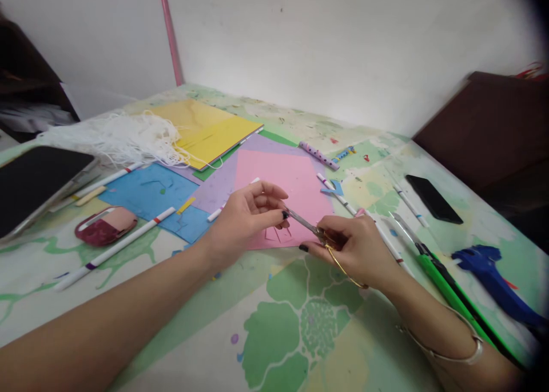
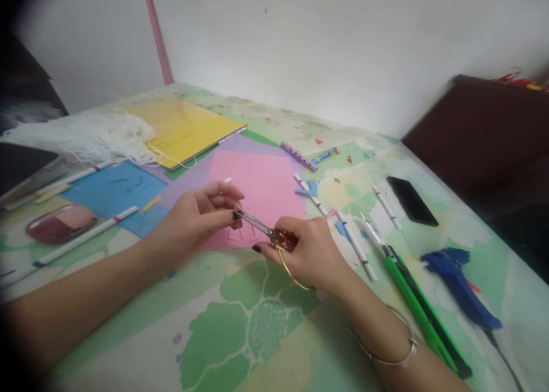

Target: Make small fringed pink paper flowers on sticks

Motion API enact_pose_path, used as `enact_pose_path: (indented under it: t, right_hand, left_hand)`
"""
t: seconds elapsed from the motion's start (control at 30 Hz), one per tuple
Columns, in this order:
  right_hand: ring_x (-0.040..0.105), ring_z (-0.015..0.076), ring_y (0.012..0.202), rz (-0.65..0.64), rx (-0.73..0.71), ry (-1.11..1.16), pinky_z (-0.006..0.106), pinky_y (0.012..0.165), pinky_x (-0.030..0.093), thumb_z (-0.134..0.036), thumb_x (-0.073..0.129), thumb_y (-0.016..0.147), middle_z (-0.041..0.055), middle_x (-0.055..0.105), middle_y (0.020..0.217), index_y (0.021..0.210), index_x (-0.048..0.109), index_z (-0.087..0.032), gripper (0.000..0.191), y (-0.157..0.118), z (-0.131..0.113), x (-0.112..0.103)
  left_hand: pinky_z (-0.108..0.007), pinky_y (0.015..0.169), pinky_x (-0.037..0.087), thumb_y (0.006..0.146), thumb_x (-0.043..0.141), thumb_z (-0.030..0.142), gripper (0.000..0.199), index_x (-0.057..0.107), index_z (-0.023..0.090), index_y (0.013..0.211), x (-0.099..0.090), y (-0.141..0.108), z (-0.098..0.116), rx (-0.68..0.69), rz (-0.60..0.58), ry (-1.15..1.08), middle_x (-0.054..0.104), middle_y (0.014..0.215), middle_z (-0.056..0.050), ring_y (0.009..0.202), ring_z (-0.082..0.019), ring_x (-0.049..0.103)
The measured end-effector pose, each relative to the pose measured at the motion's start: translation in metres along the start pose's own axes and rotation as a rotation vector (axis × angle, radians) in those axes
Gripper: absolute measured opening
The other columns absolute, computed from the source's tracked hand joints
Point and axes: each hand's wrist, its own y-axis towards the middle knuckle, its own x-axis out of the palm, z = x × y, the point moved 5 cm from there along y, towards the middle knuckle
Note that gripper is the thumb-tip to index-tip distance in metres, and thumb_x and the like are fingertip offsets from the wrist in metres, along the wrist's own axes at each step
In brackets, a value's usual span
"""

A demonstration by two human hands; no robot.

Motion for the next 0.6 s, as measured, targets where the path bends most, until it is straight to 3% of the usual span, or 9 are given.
enact_pose_path:
  t: [0.33, 0.6]
  right_hand:
    - [0.032, 0.0056, 0.042, 0.117, -0.131, -0.232, 0.019, 0.045, 0.026, -0.036, 0.065, 0.074, -0.007, 0.041, 0.046, 0.061, 0.055, -0.017, 0.026, -0.0021, 0.0003, -0.0046]
    - [0.034, 0.0059, 0.041, 0.113, -0.15, -0.265, 0.019, 0.044, 0.027, -0.038, 0.063, 0.077, -0.0062, 0.042, 0.045, 0.06, 0.054, -0.018, 0.028, -0.0025, -0.0008, -0.0041]
  left_hand:
    - [-0.019, 0.063, 0.051, 0.07, 0.062, 0.005, 0.022, 0.057, 0.014, 0.09, 0.0022, 0.0013, 0.0024, 0.012, -0.032, 0.112, 0.06, 0.074, 0.001, 0.066, -0.008, 0.06]
    - [-0.022, 0.065, 0.052, 0.07, 0.064, 0.01, 0.022, 0.057, 0.015, 0.09, 0.0019, -0.0007, 0.0025, 0.021, -0.04, 0.152, 0.06, 0.077, 0.0, 0.069, -0.01, 0.061]
